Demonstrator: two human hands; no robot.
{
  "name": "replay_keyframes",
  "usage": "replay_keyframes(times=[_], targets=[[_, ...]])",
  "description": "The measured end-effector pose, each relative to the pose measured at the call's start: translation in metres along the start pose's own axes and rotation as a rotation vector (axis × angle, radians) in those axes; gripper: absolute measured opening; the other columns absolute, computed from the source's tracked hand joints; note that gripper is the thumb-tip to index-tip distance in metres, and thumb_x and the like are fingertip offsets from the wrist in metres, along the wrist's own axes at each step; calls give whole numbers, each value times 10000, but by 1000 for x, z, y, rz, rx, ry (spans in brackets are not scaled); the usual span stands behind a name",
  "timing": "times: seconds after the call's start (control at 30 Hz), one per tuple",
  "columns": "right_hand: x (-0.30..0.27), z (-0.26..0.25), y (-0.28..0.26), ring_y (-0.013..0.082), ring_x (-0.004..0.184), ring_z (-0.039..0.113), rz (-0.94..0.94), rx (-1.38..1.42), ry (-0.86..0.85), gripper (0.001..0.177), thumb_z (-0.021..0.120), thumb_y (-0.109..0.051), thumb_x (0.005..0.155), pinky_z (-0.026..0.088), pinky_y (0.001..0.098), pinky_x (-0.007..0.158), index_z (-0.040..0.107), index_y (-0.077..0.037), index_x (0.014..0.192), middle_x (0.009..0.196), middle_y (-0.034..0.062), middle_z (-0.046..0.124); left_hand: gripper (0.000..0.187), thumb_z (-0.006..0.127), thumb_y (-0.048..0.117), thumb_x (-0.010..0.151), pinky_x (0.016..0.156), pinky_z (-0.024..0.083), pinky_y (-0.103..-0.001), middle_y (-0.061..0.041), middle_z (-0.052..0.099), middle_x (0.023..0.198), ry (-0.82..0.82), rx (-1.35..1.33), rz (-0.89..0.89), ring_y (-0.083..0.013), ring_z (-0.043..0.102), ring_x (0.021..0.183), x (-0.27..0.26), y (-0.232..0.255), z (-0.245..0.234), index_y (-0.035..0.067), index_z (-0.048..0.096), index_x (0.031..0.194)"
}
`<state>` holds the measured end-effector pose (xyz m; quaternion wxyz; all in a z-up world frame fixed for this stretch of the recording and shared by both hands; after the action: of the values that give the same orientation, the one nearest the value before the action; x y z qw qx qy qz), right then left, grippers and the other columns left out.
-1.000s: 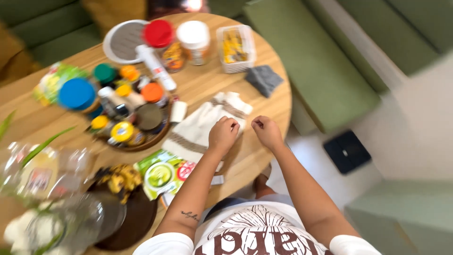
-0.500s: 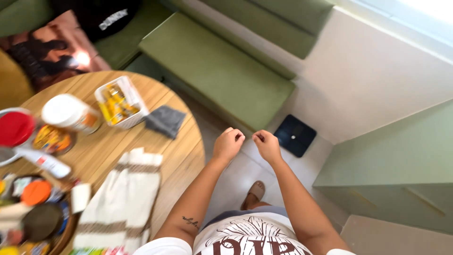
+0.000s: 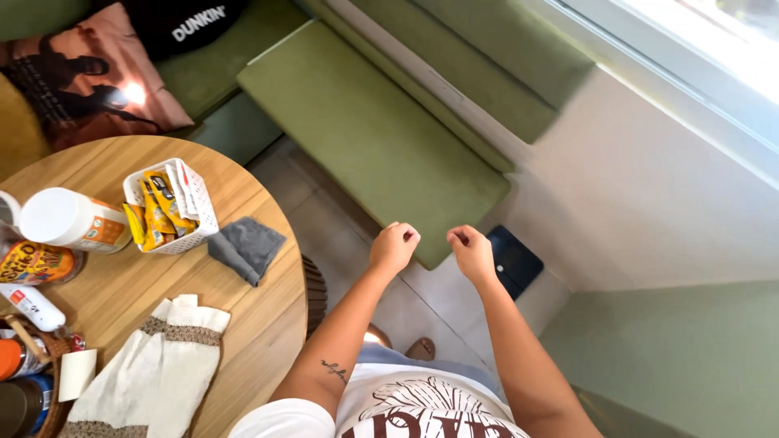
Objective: The recorder accesses a storage compartment under a booth-style couch to retrieve a roll of material and then stuffs green foam padding into the couch crevices.
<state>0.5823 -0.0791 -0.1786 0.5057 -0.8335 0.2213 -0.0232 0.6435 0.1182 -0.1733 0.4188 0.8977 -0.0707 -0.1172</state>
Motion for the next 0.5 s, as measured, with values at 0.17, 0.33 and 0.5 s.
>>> replay_keyframes(times=[0.17, 0.33, 0.5], targets=[[45, 27, -2, 128, 698, 603, 5, -3, -66, 186, 707, -203, 941, 514, 299, 658, 751, -31, 998, 779, 60, 705, 144, 715, 263, 883, 738, 541, -402, -55, 708, 957, 33, -28, -59, -257, 682, 853, 43, -30, -3, 122, 740, 880], [113, 34, -30, 147, 765, 694, -96, -25, -2, 195, 712, -209, 925, 552, 293, 733, 763, -44, 1015, 844, 84, 756, 144, 729, 257, 866, 761, 546, -406, -81, 718, 937, 106, -60, -3, -273, 684, 878, 117, -48, -6, 116, 755, 865], [182, 43, -50, 197, 834, 722, -100, -129, 18, 200, 709, -216, 914, 559, 324, 776, 771, -56, 1016, 908, 105, 767, 139, 700, 230, 870, 754, 567, -385, -88, 763, 905, 69, -149, 6, -263, 726, 846, 193, -65, -15, 119, 784, 882]])
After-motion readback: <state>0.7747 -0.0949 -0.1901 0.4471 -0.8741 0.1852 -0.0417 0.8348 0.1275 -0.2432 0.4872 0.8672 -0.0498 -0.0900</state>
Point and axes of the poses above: each hand's wrist, its own x-axis towards the middle knuckle, its own z-axis out of the palm, y = z × x, the point moved 6 cm from there along x, towards the middle knuckle
